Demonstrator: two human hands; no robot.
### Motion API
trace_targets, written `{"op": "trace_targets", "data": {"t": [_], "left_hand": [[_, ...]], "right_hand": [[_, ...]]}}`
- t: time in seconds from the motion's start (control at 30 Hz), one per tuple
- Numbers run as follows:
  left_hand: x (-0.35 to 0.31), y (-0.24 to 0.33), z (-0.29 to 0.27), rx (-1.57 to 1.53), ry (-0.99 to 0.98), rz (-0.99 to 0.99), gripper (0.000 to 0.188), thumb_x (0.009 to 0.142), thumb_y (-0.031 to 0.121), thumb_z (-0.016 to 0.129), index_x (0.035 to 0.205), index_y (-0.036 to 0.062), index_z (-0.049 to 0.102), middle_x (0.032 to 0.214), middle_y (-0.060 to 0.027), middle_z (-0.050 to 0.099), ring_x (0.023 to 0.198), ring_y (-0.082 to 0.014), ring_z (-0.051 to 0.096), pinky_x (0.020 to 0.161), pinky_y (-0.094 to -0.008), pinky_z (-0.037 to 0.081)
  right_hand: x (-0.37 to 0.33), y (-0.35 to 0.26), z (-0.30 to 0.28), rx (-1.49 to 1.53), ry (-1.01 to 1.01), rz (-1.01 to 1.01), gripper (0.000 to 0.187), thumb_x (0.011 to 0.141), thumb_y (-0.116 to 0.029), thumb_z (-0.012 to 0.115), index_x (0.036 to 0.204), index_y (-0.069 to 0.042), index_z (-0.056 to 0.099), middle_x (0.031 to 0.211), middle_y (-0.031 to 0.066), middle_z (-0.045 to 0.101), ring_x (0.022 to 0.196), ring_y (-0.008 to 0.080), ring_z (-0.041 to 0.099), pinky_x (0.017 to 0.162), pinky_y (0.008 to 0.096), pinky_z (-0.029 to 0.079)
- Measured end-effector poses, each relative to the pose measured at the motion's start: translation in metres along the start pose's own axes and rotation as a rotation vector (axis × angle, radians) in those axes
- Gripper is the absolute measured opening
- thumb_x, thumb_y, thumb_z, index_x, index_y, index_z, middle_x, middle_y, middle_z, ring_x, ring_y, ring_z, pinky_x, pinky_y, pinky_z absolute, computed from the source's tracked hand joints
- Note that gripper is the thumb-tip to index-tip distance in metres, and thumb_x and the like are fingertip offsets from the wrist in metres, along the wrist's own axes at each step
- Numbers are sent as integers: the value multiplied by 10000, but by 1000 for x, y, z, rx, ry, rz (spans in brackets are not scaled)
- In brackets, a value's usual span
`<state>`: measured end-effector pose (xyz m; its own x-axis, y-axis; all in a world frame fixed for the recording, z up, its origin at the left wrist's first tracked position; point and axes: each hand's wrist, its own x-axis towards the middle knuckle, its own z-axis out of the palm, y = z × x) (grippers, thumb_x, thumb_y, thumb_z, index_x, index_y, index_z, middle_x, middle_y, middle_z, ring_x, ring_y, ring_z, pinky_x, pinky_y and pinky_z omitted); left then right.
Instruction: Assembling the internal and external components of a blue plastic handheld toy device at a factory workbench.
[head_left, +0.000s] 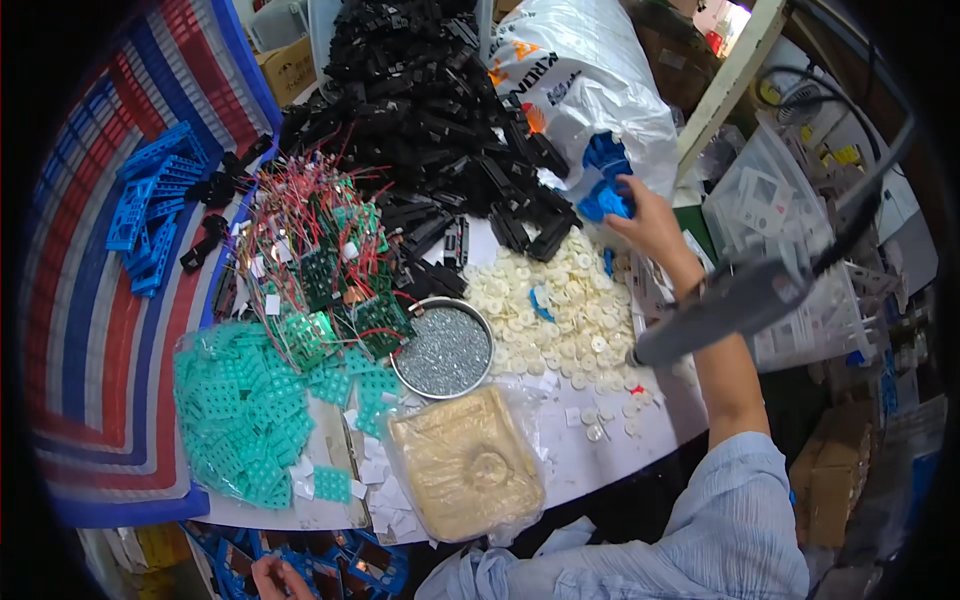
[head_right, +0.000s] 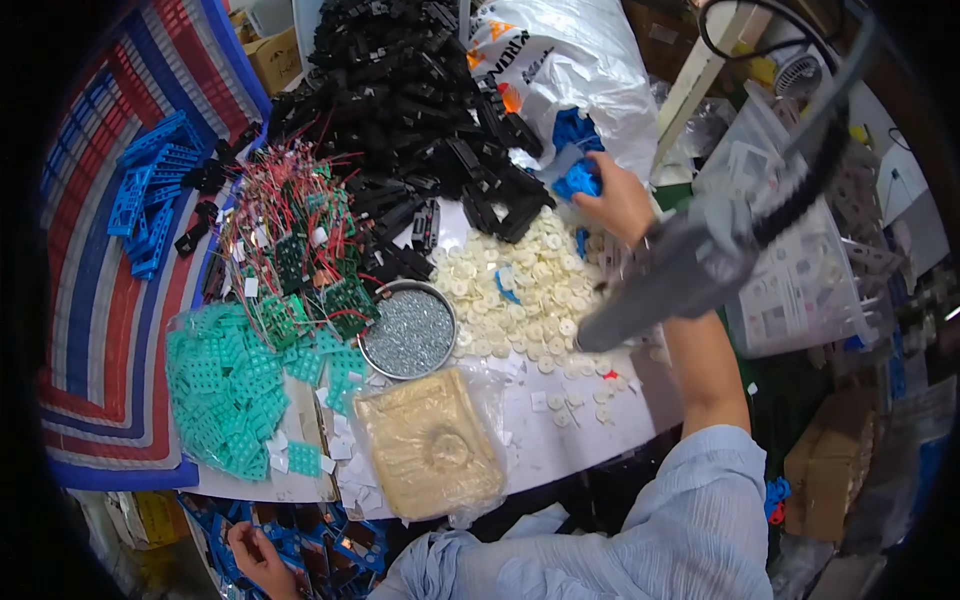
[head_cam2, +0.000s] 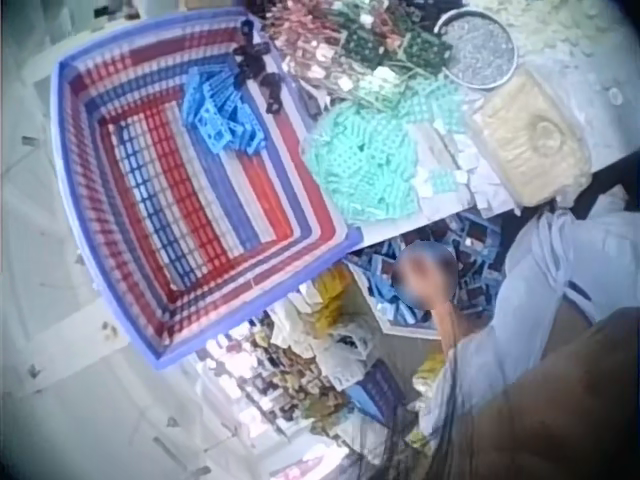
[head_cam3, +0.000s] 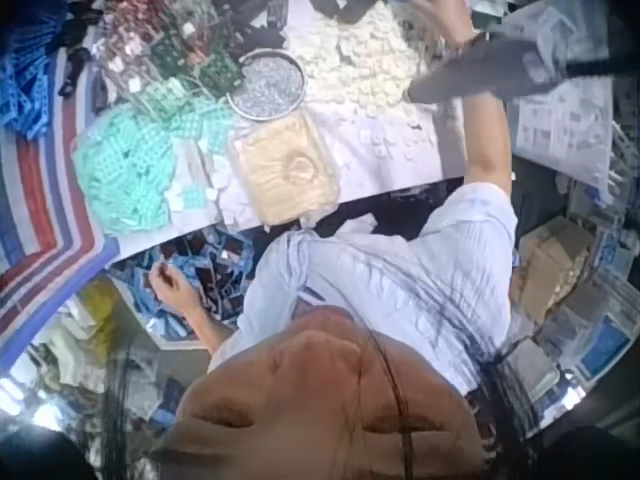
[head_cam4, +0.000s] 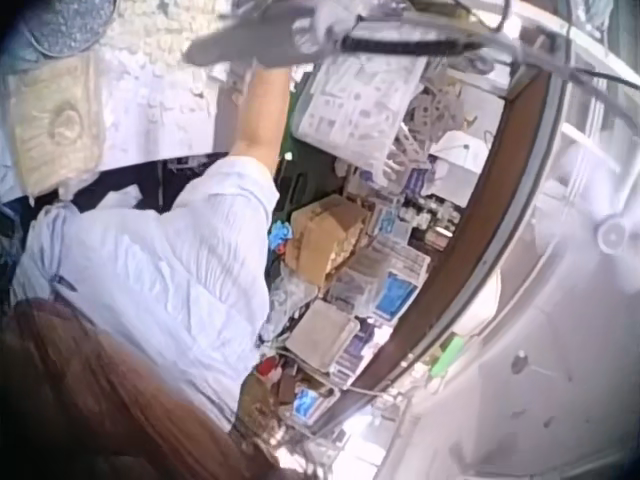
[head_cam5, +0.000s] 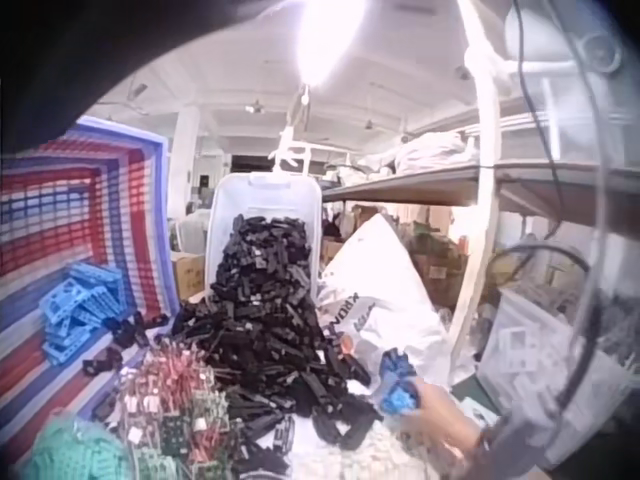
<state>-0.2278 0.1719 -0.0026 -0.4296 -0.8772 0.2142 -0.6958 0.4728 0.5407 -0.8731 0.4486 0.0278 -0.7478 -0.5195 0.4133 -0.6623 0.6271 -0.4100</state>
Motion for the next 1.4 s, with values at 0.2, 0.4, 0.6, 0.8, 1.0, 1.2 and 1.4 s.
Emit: {"op": "trace_targets", "data": {"t": [0.2,0.4,0.6,0.8,1.0,1.2,1.4], "left_hand": [[-1,1,44,-373,-191,229,223,932,77,601,1131,-24,598,983,-124,607,772,-180,565,673,-279,447],[7,65,45,-429,-258,332,107,898,-27,561,1003,-24,580,928,-75,562,719,-115,490,646,-228,391],[-21,73,44,-713,-340,75,127,911,71,587,988,-29,604,899,-53,599,678,-84,490,624,-214,400],[6,170,80,-904,-1089,-36,146,954,56,607,1050,-40,660,817,-23,650,719,-56,574,633,-219,457],[10,155,102,-811,-1138,24,121,948,110,664,978,-7,653,675,41,554,599,-32,467,533,-241,393],[14,168,99,-508,-848,472,103,872,72,722,939,27,659,757,-59,609,625,-157,585,543,-296,445],[19,165,109,-446,-455,894,270,715,48,832,931,71,670,861,-85,630,666,-264,604,547,-343,455]], "right_hand": [[-65,18,-19,129,-111,28,535,799,-291,796,1233,-37,613,1045,125,681,931,216,664,846,339,522],[-46,-14,-28,-200,-141,-30,426,817,-229,725,1189,-41,636,1025,196,701,936,398,671,837,445,531],[-153,-121,-99,155,-558,48,619,717,-224,849,1258,-44,607,1078,152,693,980,319,676,840,400,534],[-222,-221,-12,613,-587,-464,768,741,-177,848,1406,-42,488,1306,185,582,1124,344,616,934,397,519],[-218,-220,1,894,-588,-317,642,810,-140,807,1371,-24,518,1304,154,592,1126,296,616,899,367,526],[-215,-205,17,998,-718,168,202,934,-144,710,1072,4,709,868,55,650,704,64,567,603,229,427],[-211,-208,24,963,-887,159,189,918,-144,731,1056,-16,714,750,5,651,650,62,570,570,232,442]]}}
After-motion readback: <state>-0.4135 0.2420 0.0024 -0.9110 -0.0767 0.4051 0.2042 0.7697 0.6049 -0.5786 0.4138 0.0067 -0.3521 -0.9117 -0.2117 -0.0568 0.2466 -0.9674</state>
